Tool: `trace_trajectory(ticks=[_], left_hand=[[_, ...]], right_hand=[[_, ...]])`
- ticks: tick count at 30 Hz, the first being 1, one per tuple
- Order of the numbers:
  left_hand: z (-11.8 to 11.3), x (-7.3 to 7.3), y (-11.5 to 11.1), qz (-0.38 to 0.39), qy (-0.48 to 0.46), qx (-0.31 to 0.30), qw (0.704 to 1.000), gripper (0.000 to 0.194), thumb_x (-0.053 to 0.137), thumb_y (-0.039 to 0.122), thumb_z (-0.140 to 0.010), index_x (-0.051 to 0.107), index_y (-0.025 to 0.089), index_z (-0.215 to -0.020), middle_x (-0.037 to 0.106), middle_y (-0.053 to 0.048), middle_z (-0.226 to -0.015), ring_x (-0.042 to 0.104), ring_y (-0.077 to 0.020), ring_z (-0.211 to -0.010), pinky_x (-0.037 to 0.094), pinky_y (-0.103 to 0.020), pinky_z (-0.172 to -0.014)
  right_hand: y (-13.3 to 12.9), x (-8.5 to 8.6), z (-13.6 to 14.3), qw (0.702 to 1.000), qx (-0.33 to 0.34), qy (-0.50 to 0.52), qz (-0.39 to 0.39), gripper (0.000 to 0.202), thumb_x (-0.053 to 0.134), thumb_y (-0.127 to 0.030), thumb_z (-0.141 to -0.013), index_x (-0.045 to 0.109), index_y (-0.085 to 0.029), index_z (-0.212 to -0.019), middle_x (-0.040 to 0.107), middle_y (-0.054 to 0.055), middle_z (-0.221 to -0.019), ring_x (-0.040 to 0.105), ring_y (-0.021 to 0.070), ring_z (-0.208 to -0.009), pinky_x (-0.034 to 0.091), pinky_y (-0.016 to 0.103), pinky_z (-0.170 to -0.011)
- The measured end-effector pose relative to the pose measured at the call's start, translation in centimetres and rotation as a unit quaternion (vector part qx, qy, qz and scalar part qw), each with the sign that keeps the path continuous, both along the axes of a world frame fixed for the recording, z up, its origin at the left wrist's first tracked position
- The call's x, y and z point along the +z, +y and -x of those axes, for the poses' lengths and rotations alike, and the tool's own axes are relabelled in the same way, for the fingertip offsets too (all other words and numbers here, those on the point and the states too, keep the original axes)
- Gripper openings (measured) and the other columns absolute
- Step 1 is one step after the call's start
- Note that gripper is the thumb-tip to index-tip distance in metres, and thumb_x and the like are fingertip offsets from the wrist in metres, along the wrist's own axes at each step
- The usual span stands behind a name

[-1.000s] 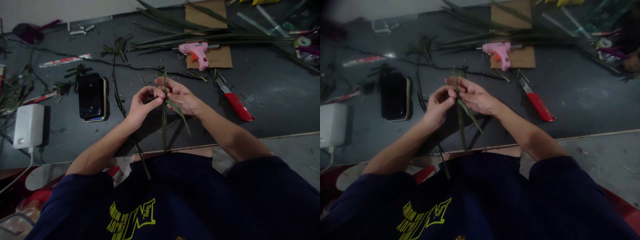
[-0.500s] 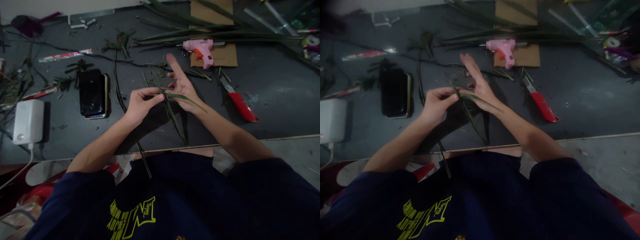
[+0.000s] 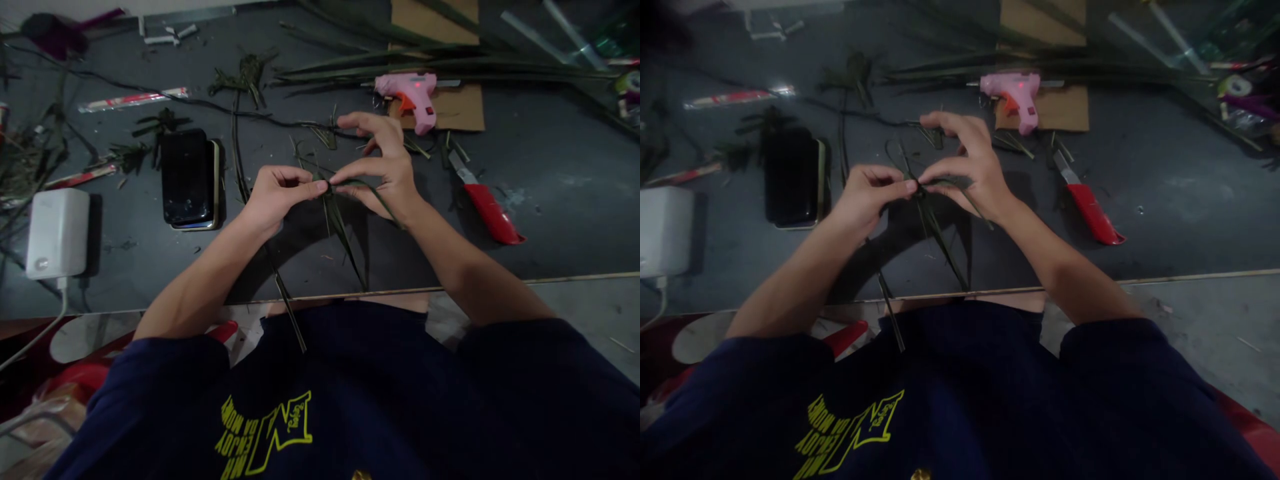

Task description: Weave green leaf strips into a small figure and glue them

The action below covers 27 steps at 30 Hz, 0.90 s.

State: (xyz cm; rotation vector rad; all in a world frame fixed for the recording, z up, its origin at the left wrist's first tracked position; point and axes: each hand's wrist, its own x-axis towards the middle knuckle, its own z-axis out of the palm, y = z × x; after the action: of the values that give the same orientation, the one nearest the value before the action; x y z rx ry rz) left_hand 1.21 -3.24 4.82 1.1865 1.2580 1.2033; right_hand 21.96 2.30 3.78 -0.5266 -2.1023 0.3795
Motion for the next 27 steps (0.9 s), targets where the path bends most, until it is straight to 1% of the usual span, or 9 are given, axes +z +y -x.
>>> trace_trajectory(ticks=[3,5,7,9,11,13,18,22,27], left_hand=[[0.1,0.3,0.1,0.032,0.0,-0.029,0.999,0.029,0.089,0.016,-0.065,0.065,0.016,-0.05,0.057,0.004,-0.053,0.047,-0.0056,-0.054,0.034,-0.019,-0.05],[0.1,0.3,0.2,0.037,-0.005,-0.026,0.999,0.028,0.087,0.015,-0.066,0.064,0.016,-0.05,0.057,0.004,-0.054,0.047,-0.0053,-0.054,0.033,-0.019,-0.051],[0.3,0.3,0.3,0.031,-0.012,-0.01,0.999,0.028,0.084,0.014,-0.069,0.064,0.017,-0.05,0.056,0.004,-0.054,0.047,-0.005,-0.054,0.034,-0.019,-0.052],[0.4,0.3,0.4,0.019,-0.025,0.001,1.0,0.025,0.081,0.011,-0.072,0.066,0.017,-0.052,0.058,0.004,-0.054,0.049,-0.0047,-0.054,0.038,-0.018,-0.056],[0.6,0.4,0.5,0.012,-0.032,0.001,0.999,0.024,0.078,0.008,-0.073,0.068,0.017,-0.054,0.06,0.004,-0.055,0.051,-0.0043,-0.055,0.041,-0.018,-0.06],[0.6,0.6,0.6,0.014,-0.025,0.001,1.0,0.025,0.078,0.008,-0.074,0.067,0.017,-0.053,0.059,0.004,-0.054,0.051,-0.0043,-0.055,0.042,-0.018,-0.061],[0.7,1.4,0.6,0.072,0.008,-0.003,0.997,0.028,0.076,0.013,-0.073,0.063,0.017,-0.049,0.054,0.003,-0.051,0.049,-0.0063,-0.053,0.039,-0.02,-0.057],[1.0,1.6,0.9,0.122,0.018,0.004,0.992,0.028,0.076,0.015,-0.068,0.06,0.017,-0.046,0.053,0.003,-0.048,0.048,-0.007,-0.05,0.035,-0.021,-0.051],[1.5,1.2,1.1,0.089,0.058,0.016,0.994,0.026,0.077,0.014,-0.069,0.063,0.018,-0.048,0.055,0.003,-0.048,0.048,-0.006,-0.051,0.033,-0.02,-0.05]], right_hand=[[0.3,-0.3,0.1,0.997,0.02,0.026,-0.076,0.011,0.078,-0.04,-0.089,0.082,-0.036,-0.098,0.065,0.002,-0.138,0.059,0.0254,-0.122,0.056,0.04,-0.09],[0.6,-0.6,0.1,0.994,0.031,0.044,-0.098,0.021,0.081,-0.048,-0.085,0.081,-0.033,-0.101,0.065,0.003,-0.137,0.061,0.0251,-0.12,0.056,0.039,-0.088],[0.8,-0.9,0.1,0.996,0.037,0.057,-0.055,0.044,0.085,-0.059,-0.076,0.08,-0.029,-0.108,0.068,0.008,-0.132,0.066,0.0238,-0.11,0.058,0.037,-0.082],[0.9,-1.3,0.2,0.994,0.045,0.092,0.038,0.055,0.086,-0.061,-0.073,0.078,-0.024,-0.113,0.076,0.008,-0.11,0.068,0.018,-0.086,0.057,0.032,-0.068],[0.9,-1.5,0.2,0.983,0.056,0.134,0.11,0.04,0.084,-0.055,-0.08,0.08,-0.021,-0.102,0.076,0.004,-0.085,0.064,0.0124,-0.066,0.053,0.028,-0.058],[1.0,-1.4,0.1,0.978,0.066,0.152,0.129,0.026,0.08,-0.048,-0.086,0.08,-0.022,-0.09,0.076,0.002,-0.078,0.064,0.0111,-0.063,0.052,0.028,-0.057],[1.2,-0.1,-0.7,0.988,0.113,0.091,0.059,0.013,0.079,-0.037,-0.089,0.082,-0.025,-0.088,0.073,0.002,-0.093,0.068,0.0108,-0.079,0.056,0.026,-0.067],[1.7,0.4,-1.3,0.99,0.136,0.031,-0.009,0.008,0.076,-0.029,-0.092,0.083,-0.026,-0.093,0.078,0.003,-0.101,0.07,0.0143,-0.09,0.059,0.03,-0.082],[2.6,-0.5,-1.7,0.997,0.069,-0.022,-0.005,0.012,0.077,-0.033,-0.09,0.082,-0.025,-0.097,0.075,0.005,-0.125,0.072,0.0186,-0.099,0.062,0.037,-0.09]])
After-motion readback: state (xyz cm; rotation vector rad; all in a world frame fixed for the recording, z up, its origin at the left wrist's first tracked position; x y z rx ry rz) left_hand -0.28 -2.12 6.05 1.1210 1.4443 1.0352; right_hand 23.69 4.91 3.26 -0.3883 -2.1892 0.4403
